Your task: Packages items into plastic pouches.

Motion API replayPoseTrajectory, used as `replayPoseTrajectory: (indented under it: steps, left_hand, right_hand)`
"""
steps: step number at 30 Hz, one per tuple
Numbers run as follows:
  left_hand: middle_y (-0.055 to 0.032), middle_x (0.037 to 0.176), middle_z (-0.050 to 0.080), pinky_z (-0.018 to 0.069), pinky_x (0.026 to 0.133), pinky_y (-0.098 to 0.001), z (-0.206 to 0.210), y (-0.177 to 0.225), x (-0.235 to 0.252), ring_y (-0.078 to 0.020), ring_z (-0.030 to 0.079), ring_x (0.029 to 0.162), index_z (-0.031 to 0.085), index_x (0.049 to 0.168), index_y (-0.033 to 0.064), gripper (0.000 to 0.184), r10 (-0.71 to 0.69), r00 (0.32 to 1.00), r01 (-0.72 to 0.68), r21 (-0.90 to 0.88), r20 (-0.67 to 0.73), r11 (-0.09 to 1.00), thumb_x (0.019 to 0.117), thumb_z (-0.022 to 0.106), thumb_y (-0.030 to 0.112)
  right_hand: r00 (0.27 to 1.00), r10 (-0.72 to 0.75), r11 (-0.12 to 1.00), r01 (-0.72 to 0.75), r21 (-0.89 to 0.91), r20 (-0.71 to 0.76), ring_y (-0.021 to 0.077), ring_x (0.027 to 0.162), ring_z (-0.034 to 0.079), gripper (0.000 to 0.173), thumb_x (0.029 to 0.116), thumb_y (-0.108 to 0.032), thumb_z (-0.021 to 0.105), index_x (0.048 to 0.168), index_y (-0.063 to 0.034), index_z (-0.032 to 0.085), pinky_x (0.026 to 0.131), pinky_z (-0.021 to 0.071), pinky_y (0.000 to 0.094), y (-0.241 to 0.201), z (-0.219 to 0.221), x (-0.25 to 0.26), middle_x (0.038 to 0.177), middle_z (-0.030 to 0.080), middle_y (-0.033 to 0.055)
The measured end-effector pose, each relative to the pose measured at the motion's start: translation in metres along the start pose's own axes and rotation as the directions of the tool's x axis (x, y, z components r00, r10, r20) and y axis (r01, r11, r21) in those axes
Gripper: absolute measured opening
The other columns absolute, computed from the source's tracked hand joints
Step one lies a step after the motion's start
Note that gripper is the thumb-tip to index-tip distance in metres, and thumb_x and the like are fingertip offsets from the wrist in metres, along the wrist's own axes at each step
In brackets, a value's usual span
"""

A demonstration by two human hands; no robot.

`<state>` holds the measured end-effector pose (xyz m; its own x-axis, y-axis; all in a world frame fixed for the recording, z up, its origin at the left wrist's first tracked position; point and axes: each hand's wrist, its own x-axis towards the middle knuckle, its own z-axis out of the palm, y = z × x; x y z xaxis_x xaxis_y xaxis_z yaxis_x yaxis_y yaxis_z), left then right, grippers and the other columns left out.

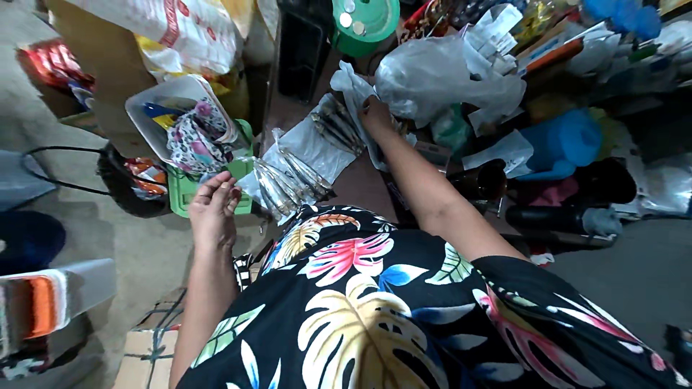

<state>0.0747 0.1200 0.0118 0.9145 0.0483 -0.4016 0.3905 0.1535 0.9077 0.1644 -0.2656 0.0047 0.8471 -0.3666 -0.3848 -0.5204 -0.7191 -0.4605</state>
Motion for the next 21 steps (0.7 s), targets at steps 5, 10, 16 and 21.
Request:
replayPoseTrajectory:
  steps: [5,10,16,21]
  left_hand:
    - [0.0022,0.117,0.068,0.0575,0.088,-0.0273,-0.012,-0.006,-0.007,-0.0082,0.068,0.096,0.062,0.121,0.0081,0.021,0.008,1.000,-0.008,-0.015,-0.005,1.000,0.1045,0.050,0.006]
    - [0.0023,0.113,0.070,0.0573,0.086,-0.0277,-0.027,-0.017,-0.009,-0.0080,0.069,0.092,0.064,0.121,0.0090,0.021,-0.027,0.998,0.025,-0.029,-0.050,0.999,0.1051,0.050,0.008]
    - [0.0027,0.113,0.069,0.0572,0.087,-0.0279,-0.019,-0.013,-0.006,-0.0079,0.068,0.093,0.064,0.119,0.0098,0.019,-0.056,0.997,0.053,-0.042,-0.049,0.998,0.1049,0.050,0.007]
    - [0.0038,0.113,0.069,0.0576,0.087,-0.0275,-0.008,-0.007,-0.004,-0.0066,0.068,0.093,0.062,0.120,0.0103,0.020,-0.046,0.999,0.046,-0.009,-0.006,0.999,0.1045,0.050,0.007]
  right_hand:
    - [0.998,0.059,0.997,-0.059,0.049,0.001,0.0427,0.122,0.061,0.050,0.0971,-0.023,0.068,0.139,0.0017,0.055,0.103,0.0485,0.0594,-0.001,0.005,0.006,0.128,0.064,0.0266]
    - [0.989,0.144,0.907,-0.140,0.397,0.021,0.0330,0.109,0.068,0.050,0.0936,-0.019,0.073,0.138,-0.0007,0.059,0.095,0.0559,0.0486,0.020,-0.002,0.013,0.125,0.067,0.0224]
    - [0.991,0.135,0.785,-0.101,0.611,-0.009,0.0155,0.088,0.066,0.036,0.0966,-0.013,0.070,0.129,0.0006,0.063,0.079,0.0569,0.0312,0.044,-0.027,-0.001,0.116,0.066,0.0146]
    - [0.991,0.130,0.702,-0.065,0.709,-0.038,0.0106,0.081,0.063,0.037,0.0987,-0.010,0.067,0.132,0.0030,0.057,0.074,0.0559,0.0257,0.066,-0.036,-0.037,0.109,0.064,0.0117]
